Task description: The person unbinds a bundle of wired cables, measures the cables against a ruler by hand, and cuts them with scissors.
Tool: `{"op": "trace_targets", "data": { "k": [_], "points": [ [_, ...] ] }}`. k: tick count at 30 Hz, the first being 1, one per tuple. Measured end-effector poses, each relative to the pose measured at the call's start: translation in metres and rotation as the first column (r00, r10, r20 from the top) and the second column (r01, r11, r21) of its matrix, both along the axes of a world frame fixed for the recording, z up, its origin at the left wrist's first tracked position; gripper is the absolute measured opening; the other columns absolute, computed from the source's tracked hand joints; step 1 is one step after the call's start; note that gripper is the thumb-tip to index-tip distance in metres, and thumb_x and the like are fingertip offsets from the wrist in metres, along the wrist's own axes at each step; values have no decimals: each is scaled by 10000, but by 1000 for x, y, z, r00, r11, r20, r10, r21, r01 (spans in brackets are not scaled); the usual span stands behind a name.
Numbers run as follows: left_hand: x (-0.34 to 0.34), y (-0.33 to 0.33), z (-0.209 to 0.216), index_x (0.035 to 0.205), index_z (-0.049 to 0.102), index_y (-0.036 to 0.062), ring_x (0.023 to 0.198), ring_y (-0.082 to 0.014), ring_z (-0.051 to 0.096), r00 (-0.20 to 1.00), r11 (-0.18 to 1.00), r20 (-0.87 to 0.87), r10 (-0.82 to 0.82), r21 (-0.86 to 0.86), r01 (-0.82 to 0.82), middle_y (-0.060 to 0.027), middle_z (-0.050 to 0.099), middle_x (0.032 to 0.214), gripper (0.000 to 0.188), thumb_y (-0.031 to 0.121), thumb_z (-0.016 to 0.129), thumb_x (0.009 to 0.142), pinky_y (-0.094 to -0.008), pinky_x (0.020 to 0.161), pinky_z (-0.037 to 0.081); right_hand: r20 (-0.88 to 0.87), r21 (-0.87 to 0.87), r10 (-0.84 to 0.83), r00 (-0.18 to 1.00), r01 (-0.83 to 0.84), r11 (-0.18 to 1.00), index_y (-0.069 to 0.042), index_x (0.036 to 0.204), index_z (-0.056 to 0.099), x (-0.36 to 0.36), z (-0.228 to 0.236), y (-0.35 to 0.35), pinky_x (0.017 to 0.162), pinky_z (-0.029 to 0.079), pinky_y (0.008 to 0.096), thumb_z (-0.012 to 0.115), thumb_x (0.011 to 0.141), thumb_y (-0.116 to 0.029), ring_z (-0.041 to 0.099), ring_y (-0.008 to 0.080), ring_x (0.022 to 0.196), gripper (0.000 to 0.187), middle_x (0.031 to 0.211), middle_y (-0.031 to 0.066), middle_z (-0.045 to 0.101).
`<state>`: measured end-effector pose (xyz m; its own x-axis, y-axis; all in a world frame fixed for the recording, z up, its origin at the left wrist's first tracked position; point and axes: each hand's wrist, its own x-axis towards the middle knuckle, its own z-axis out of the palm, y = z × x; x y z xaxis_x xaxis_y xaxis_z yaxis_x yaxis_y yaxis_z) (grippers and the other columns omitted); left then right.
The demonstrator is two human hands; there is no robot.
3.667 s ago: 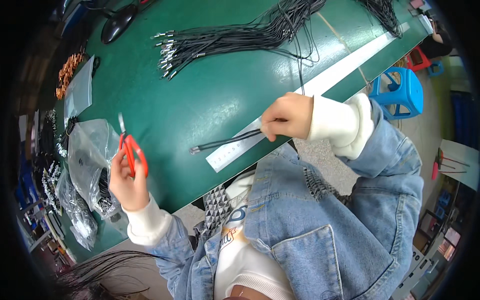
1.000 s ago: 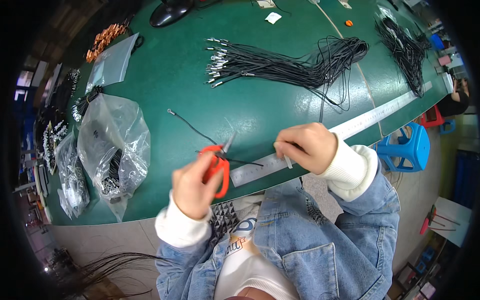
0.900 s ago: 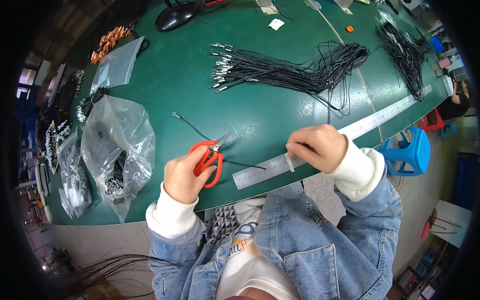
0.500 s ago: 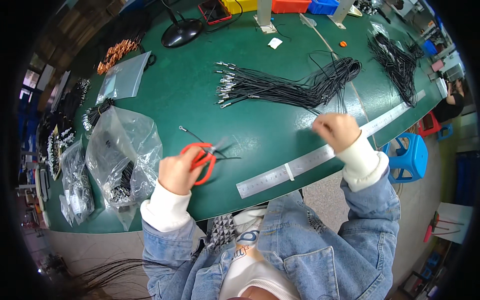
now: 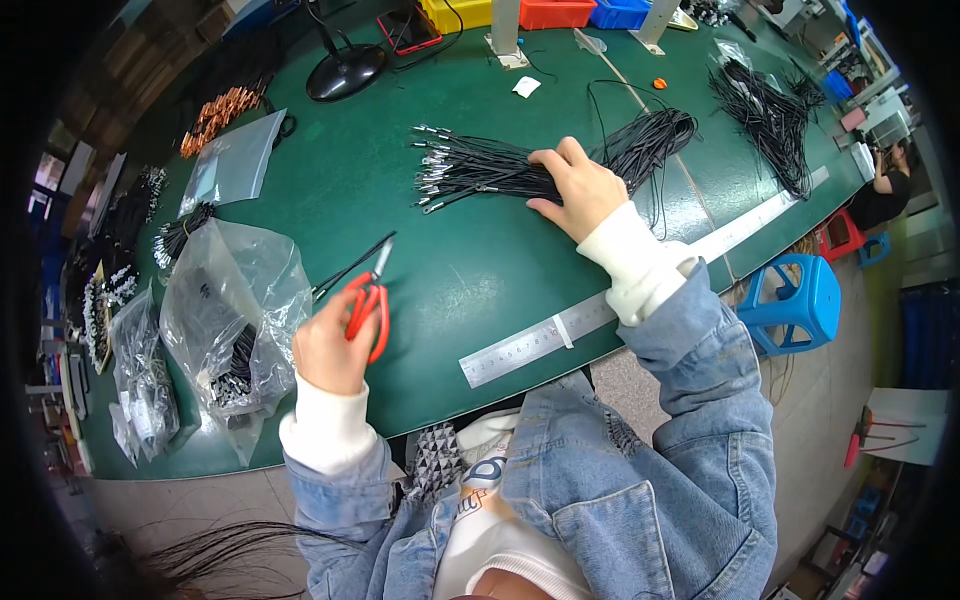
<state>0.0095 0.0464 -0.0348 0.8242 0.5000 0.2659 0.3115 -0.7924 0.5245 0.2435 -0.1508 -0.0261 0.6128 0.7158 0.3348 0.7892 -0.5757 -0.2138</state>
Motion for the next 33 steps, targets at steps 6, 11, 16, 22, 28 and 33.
{"op": "trace_targets", "data": {
  "k": [6,11,16,22,28,33],
  "points": [
    [-28,-17,-1,975,650,61,673,-268,607,975,983,-133,179,64,-171,-92,600,787,314,103,748,680,-363,599,475,-7,135,35,999,-34,990,-81,859,593,20,-12,-3,634,504,370,675,781,-166,615,263,723,142,884,45,521],
    [-40,-23,1,965,629,18,870,-300,533,995,997,95,25,76,-33,-132,553,1004,313,30,726,668,-376,731,442,-13,72,50,999,-49,996,-69,858,611,25,-16,-4,629,502,363,675,784,-174,614,262,712,143,862,53,530],
    [-50,-29,2,970,631,19,861,-297,533,986,998,153,-62,-5,63,-130,555,1010,300,17,716,682,-362,705,439,-87,297,95,992,-65,953,-44,874,619,28,-1,-8,656,498,324,675,782,-129,596,269,688,137,840,79,550],
    [-54,-36,-4,943,639,7,855,-298,547,987,993,149,-60,-93,74,-136,569,982,273,-2,707,678,-364,710,444,-444,465,159,882,75,882,20,922,594,21,18,-18,663,501,239,614,852,-63,643,131,747,111,817,99,651],
    [-37,-45,1,916,640,-17,838,-281,575,973,970,189,-136,-175,169,-126,607,896,231,-29,676,688,-345,755,452,-478,436,359,802,-138,890,10,961,640,8,33,-39,674,500,239,606,844,-32,646,147,746,129,791,91,650],
    [-21,-52,6,907,641,-15,838,-281,576,953,948,221,-208,-195,253,-122,615,889,227,-26,681,685,-342,756,451,-314,146,230,921,-192,970,-20,894,667,8,32,-49,620,485,314,642,795,-99,607,237,669,129,772,89,651]
  ]
}}
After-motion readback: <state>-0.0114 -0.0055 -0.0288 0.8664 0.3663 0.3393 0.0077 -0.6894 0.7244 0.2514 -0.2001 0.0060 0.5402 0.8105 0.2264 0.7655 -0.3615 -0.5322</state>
